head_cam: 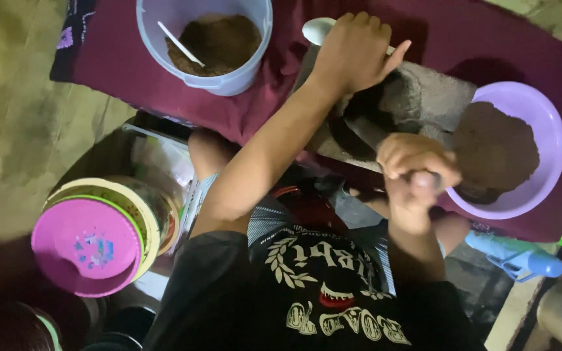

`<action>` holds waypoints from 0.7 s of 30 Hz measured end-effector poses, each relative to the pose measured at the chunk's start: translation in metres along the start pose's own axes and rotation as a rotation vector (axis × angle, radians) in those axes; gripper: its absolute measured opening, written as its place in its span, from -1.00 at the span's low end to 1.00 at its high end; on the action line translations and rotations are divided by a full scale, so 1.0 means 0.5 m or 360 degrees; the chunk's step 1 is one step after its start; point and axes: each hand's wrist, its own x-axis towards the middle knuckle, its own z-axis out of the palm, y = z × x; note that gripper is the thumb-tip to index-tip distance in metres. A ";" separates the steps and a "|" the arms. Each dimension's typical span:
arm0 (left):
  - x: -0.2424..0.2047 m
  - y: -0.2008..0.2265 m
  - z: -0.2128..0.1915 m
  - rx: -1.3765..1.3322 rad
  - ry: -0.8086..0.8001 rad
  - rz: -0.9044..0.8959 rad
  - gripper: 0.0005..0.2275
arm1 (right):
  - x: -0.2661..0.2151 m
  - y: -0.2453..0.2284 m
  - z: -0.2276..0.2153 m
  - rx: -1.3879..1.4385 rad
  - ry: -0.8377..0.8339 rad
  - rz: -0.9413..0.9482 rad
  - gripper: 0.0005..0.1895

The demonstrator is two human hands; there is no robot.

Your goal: Grinding a dark powder on a stone slab using a stone pestle and a spoon.

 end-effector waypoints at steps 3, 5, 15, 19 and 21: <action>0.003 -0.002 -0.006 0.0019 0.0055 -0.0004 -0.50 | 0.019 -0.070 -0.031 0.0050 -0.0090 0.0035 -0.75; 0.005 -0.004 -0.008 0.0073 0.0069 0.0027 -0.48 | 0.032 -0.105 -0.042 0.0017 -0.0150 -0.0272 -0.59; 0.004 0.008 -0.028 0.0090 0.0060 0.0023 -0.48 | -0.020 0.006 -0.045 0.0160 -0.0042 0.0072 -0.59; 0.002 0.004 -0.019 0.0104 0.0057 0.0020 -0.47 | 0.015 -0.100 -0.060 0.0037 -0.0089 0.0016 -0.67; 0.003 0.002 -0.013 0.0141 0.0073 0.0046 -0.47 | -0.089 0.005 -0.188 -0.0122 -0.0187 -0.0223 -0.64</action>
